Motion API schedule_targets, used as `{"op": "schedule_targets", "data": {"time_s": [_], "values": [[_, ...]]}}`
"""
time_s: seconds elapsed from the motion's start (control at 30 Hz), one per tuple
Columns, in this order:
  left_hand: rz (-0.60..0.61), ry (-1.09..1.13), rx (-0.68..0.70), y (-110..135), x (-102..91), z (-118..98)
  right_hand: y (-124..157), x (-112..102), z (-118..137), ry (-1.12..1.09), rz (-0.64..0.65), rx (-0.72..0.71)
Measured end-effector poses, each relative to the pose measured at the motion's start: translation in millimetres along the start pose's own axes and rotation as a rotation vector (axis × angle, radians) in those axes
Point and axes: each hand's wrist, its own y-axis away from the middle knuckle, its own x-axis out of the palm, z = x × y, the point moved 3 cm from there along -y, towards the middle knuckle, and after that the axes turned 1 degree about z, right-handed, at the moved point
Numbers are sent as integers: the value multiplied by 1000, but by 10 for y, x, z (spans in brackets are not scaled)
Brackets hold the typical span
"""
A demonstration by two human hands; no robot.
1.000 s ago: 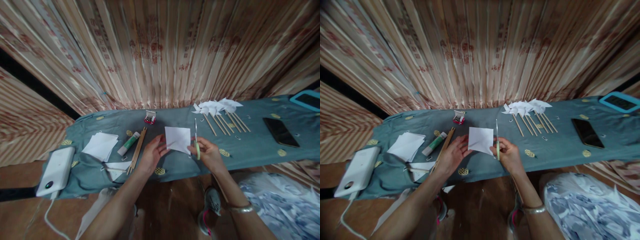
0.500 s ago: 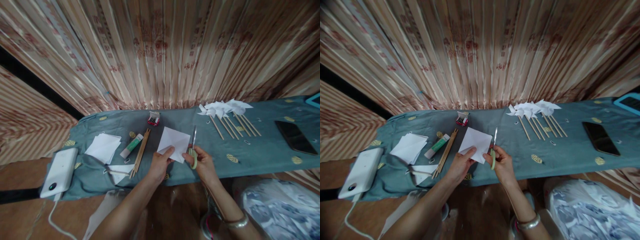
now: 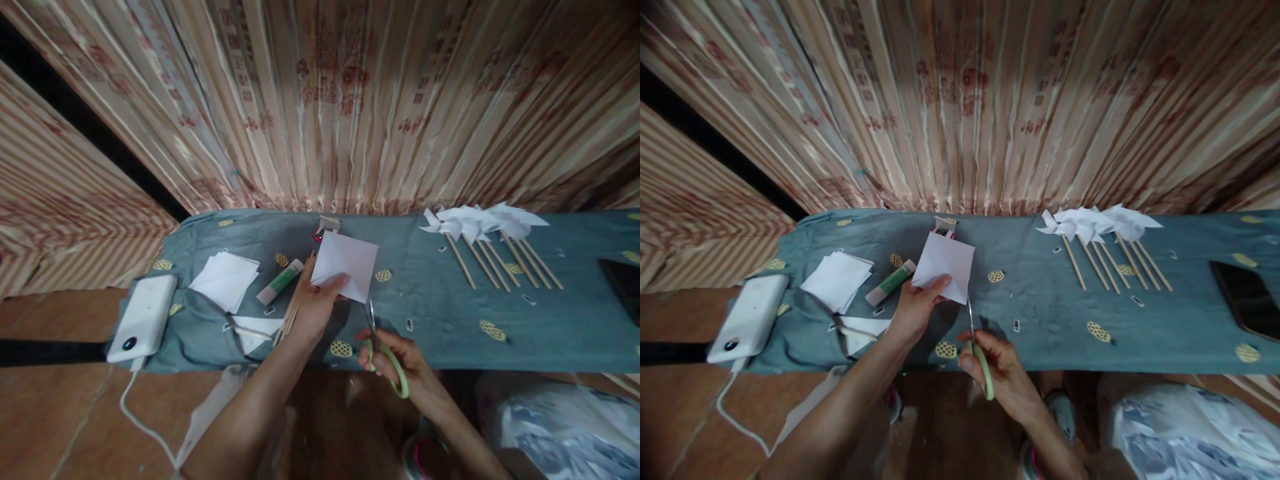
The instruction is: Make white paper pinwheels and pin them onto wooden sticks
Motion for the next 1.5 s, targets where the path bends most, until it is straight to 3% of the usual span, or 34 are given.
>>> {"op": "schedule_targets", "data": {"time_s": [0.3, 0.8, 1.5], "values": [[47, -59, 119, -29, -38, -1, 63, -16, -35, 28, 36, 17], [80, -46, 109, 83, 91, -3, 30, -43, -51, 80, -19, 33], [62, -123, 100, 103, 69, 54, 21, -43, -6, 50, -45, 46]]}}
